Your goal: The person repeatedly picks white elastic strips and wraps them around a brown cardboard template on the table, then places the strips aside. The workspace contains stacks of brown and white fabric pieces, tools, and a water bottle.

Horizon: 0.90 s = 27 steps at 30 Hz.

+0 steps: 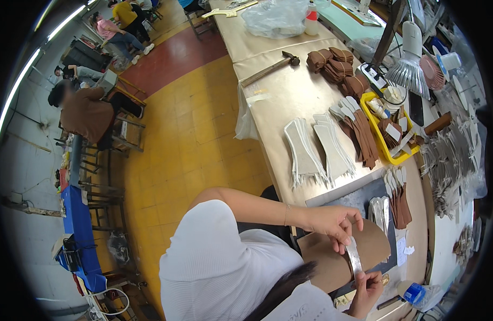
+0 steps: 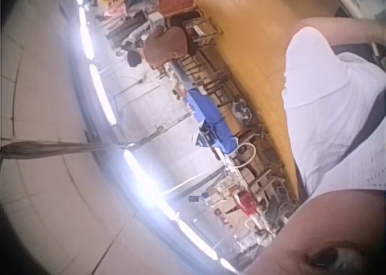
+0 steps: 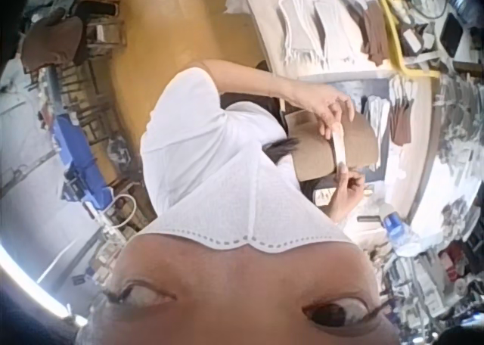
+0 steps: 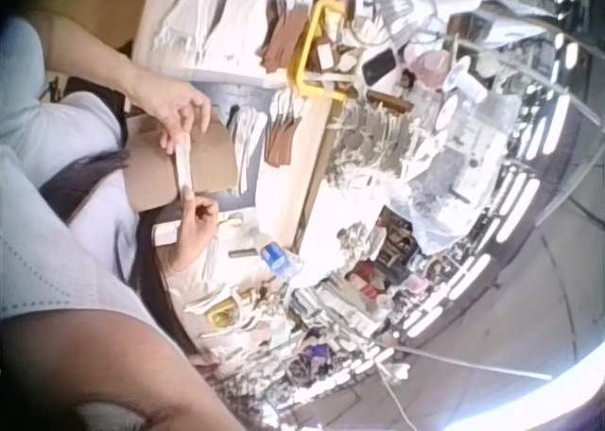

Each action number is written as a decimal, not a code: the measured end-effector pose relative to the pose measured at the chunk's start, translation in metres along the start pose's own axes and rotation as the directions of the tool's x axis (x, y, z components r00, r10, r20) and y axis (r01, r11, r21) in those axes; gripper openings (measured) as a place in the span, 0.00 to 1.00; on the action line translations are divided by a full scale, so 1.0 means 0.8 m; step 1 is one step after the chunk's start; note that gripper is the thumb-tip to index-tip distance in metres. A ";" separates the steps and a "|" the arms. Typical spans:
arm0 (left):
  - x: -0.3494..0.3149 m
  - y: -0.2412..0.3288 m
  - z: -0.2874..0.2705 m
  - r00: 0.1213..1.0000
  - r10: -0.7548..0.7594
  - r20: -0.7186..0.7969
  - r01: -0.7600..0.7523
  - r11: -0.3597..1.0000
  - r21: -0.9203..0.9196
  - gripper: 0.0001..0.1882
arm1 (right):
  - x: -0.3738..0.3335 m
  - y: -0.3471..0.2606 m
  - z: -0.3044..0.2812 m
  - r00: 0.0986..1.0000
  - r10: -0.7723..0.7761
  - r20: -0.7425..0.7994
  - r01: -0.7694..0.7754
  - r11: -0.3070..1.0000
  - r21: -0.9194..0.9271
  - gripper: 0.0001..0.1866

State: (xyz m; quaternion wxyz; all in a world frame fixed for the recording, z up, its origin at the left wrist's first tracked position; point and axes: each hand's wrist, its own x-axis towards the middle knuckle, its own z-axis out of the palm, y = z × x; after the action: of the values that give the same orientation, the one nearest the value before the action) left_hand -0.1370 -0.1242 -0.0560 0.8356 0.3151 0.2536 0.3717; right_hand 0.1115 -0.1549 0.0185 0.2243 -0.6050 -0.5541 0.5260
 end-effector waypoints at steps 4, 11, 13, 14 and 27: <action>-0.008 0.003 -0.008 1.000 -0.012 -0.018 0.013 1.000 0.027 0.21 | 0.005 0.003 0.003 0.998 -0.066 -0.005 0.066 0.998 -0.017 0.13; 0.001 -0.005 -0.021 0.992 -0.102 -0.073 0.098 0.994 -0.055 0.22 | 0.011 0.017 -0.009 1.000 -0.005 -0.007 0.006 0.999 0.051 0.10; 0.005 -0.010 -0.022 0.986 -0.136 -0.099 0.129 0.989 -0.078 0.23 | 0.005 0.015 -0.017 0.998 0.057 0.007 -0.058 0.993 0.103 0.10; 0.008 -0.012 -0.022 0.984 -0.141 -0.112 0.132 0.988 -0.082 0.23 | 0.001 0.020 -0.022 0.998 0.067 0.012 -0.068 0.991 0.120 0.09; 0.006 -0.020 -0.030 0.983 -0.123 -0.139 0.115 0.991 -0.062 0.25 | -0.012 0.038 -0.027 0.992 0.096 0.086 -0.120 0.934 0.336 0.11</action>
State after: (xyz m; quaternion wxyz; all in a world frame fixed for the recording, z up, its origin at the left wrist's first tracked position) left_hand -0.1428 -0.1206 -0.0844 0.8442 0.2496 0.3209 0.3492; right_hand 0.1457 -0.1652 0.0038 0.2774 -0.5684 -0.4278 0.6457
